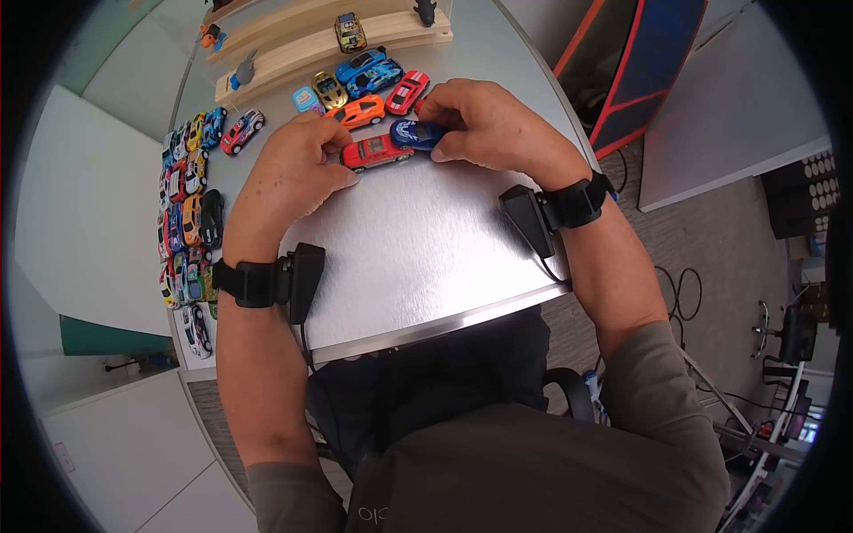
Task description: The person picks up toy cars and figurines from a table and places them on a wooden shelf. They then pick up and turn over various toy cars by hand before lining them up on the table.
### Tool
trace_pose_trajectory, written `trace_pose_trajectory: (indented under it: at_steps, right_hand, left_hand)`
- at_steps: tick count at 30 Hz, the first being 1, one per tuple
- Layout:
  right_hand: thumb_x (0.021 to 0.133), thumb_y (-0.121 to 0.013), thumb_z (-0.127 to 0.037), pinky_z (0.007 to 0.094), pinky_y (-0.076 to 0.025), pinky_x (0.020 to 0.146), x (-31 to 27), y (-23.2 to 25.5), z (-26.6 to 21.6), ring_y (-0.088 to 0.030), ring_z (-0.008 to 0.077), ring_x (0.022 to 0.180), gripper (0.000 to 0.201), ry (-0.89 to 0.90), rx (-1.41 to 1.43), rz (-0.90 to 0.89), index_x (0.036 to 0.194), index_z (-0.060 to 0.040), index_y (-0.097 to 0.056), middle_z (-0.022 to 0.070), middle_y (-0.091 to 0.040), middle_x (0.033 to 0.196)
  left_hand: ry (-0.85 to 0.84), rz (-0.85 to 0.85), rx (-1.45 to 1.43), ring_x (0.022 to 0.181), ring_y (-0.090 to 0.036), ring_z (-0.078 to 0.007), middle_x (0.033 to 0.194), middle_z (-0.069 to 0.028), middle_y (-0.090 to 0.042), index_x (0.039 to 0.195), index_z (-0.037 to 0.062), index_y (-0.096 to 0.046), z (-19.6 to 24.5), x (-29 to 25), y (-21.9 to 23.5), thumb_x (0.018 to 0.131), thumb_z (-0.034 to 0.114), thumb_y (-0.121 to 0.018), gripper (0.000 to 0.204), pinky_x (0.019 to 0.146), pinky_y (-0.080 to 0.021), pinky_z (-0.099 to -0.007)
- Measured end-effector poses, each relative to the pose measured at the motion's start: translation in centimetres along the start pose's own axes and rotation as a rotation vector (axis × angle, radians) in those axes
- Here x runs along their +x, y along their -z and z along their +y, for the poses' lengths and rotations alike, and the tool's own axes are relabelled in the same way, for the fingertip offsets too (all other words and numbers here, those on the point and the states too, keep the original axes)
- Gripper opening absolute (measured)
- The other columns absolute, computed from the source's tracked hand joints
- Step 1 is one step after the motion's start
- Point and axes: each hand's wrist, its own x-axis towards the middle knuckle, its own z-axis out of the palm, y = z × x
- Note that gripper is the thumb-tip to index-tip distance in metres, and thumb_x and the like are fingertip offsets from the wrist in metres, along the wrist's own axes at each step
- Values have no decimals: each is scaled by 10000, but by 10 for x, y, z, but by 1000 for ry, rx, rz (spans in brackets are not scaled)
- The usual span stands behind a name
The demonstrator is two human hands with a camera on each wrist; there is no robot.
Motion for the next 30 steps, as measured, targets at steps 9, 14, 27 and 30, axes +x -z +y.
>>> trace_pose_trajectory:
  at_steps: [9,14,27,30]
  right_hand:
    - [735,-809,-35,338,-541,906,0,2,3,-691,241,994,449,5,14,-7,1159,21,-674,140,-720,1064]
    - [790,-751,-21,320,-535,902,-2,15,9,-672,198,1012,369,34,66,-6,1151,5,-681,103,-711,1051]
    - [889,-669,-85,299,-511,723,4,7,19,-642,141,793,187,3,167,270,1048,12,-693,74,-700,863]
    - [899,-664,-91,295,-509,720,4,7,18,-640,133,789,175,-15,144,260,1039,10,-693,74,-703,864]
  left_hand:
    - [8,-2,18,834,-586,-239,912,-98,-614,989,-1,-695,-1,0,0,672,58,-839,353,764,-497,-352]
    - [8,-4,5,889,-632,-308,924,-146,-638,966,-2,-697,0,0,1,682,89,-833,328,792,-515,-396]
    - [-83,36,-39,797,-603,-225,883,-98,-615,968,-7,-690,-10,0,-2,711,108,-847,323,710,-498,-343]
    - [-51,44,-55,805,-600,-225,900,-96,-613,978,-7,-690,-9,0,-3,717,119,-851,331,722,-498,-334]
